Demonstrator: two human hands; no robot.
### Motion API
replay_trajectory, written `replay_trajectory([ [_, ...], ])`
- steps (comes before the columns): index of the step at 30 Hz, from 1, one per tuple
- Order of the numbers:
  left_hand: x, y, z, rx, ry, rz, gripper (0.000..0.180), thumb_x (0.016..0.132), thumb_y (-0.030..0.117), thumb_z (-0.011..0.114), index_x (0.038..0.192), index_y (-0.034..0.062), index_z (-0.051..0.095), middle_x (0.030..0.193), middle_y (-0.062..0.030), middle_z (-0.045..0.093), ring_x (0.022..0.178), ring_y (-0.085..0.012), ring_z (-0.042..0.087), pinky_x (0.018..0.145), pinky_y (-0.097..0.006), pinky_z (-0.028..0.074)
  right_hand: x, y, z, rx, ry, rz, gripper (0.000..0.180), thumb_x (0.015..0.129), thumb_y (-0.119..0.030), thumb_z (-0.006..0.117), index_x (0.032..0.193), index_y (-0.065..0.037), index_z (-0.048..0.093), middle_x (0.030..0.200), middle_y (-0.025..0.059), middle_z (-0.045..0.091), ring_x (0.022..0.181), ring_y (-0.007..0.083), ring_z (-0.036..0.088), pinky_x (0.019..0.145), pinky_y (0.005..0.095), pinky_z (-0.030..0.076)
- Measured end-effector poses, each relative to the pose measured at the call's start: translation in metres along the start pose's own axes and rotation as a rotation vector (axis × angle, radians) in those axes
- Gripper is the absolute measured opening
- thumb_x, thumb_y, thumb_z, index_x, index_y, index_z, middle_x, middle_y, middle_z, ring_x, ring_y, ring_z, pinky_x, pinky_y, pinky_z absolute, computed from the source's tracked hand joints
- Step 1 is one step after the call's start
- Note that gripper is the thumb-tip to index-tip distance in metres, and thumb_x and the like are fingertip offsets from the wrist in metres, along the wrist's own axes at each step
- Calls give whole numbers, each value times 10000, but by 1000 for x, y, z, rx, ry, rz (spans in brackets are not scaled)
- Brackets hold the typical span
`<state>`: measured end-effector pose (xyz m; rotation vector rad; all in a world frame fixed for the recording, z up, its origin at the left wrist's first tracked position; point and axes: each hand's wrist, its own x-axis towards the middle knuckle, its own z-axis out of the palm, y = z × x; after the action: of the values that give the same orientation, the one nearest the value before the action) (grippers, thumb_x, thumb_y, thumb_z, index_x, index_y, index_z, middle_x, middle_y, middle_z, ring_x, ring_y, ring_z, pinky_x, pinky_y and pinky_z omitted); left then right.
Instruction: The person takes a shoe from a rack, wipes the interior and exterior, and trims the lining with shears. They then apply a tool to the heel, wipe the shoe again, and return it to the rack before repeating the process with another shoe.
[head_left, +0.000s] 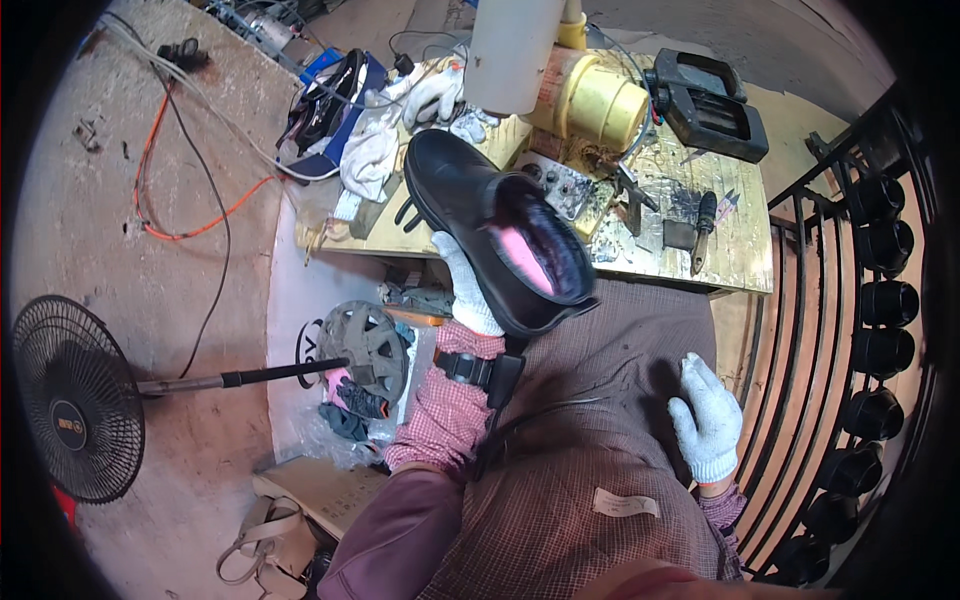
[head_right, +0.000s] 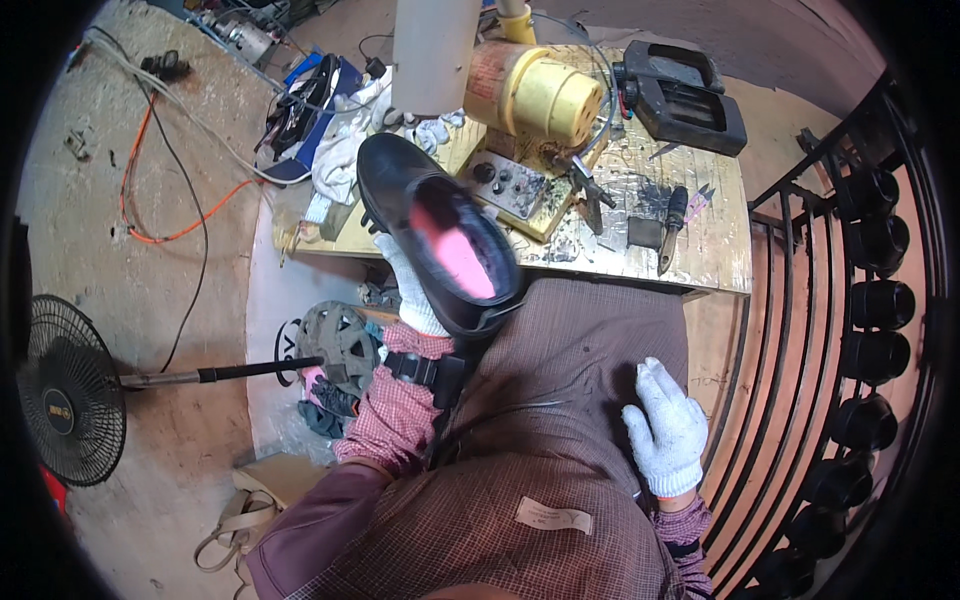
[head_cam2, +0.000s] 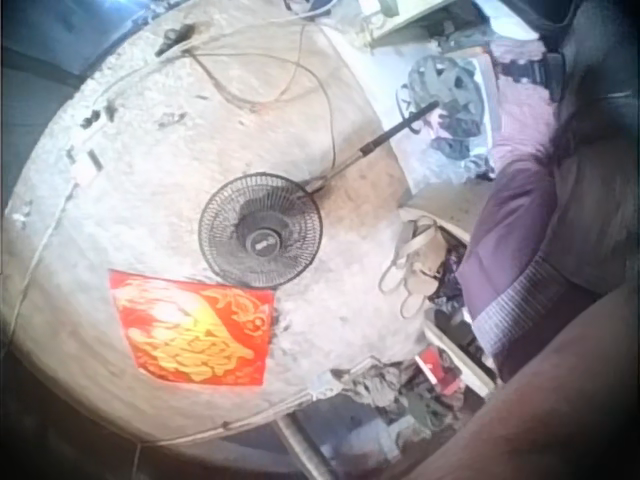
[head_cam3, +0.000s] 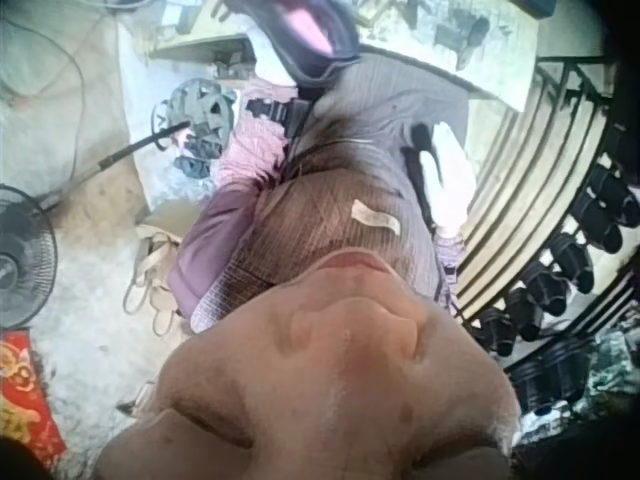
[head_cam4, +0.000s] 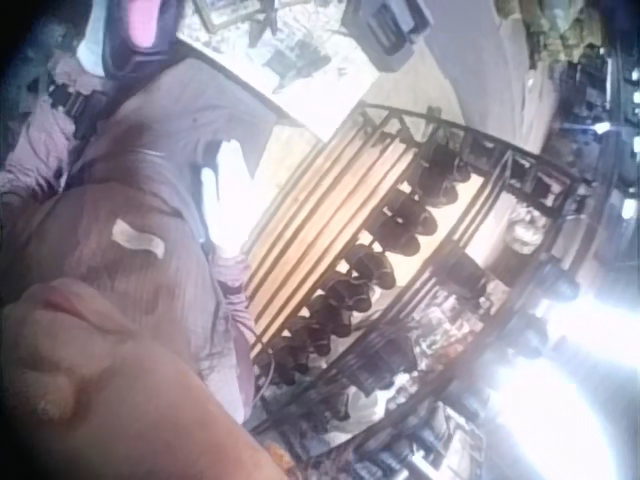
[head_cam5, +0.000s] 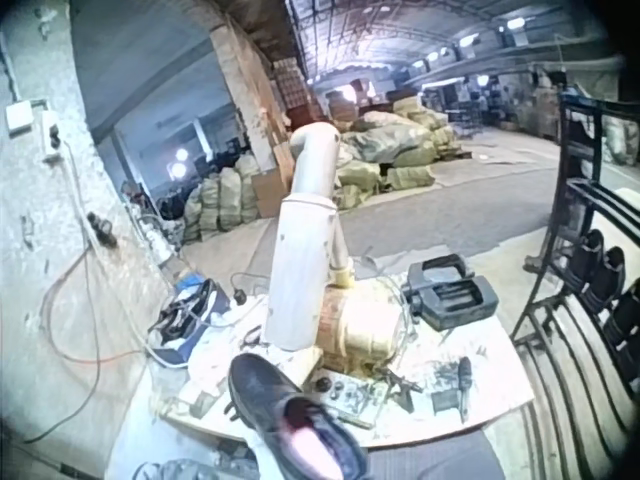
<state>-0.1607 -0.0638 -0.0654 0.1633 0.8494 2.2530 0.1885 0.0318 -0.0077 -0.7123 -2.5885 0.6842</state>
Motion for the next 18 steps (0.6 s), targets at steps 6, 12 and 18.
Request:
replay_trajectory([
  [6, -14, 33, 11, 47, 206, -25, 809, 988, 708, 490, 1558, 139, 416, 1535, -109, 500, 1379, -317, 510, 1157, -493, 448, -4, 0, 0, -34, -43, -4, 459, 896, -189, 737, 1327, -46, 670, 1322, 180, 686, 1085, 326, 713, 865, 385, 553],
  [12, 4, 64, 25, 114, 201, 0, 817, 950, 667, 617, 1548, 148, 416, 1545, -87, 471, 1354, -298, 518, 1130, -504, 455, -6, 5, 4, -53, -46, 14, 447, 920, -216, 720, 1329, -44, 664, 1318, 183, 685, 1092, 330, 712, 864, 392, 555],
  [18, 53, 66, 36, 425, 484, 344, 602, 981, 512, 680, 1415, 125, 523, 1303, -82, 626, 1156, -216, 630, 1027, -413, 543, -6, 14, 10, -37, -47, 26, 434, 930, -232, 709, 1322, -51, 668, 1317, 183, 683, 1081, 334, 711, 856, 398, 558],
])
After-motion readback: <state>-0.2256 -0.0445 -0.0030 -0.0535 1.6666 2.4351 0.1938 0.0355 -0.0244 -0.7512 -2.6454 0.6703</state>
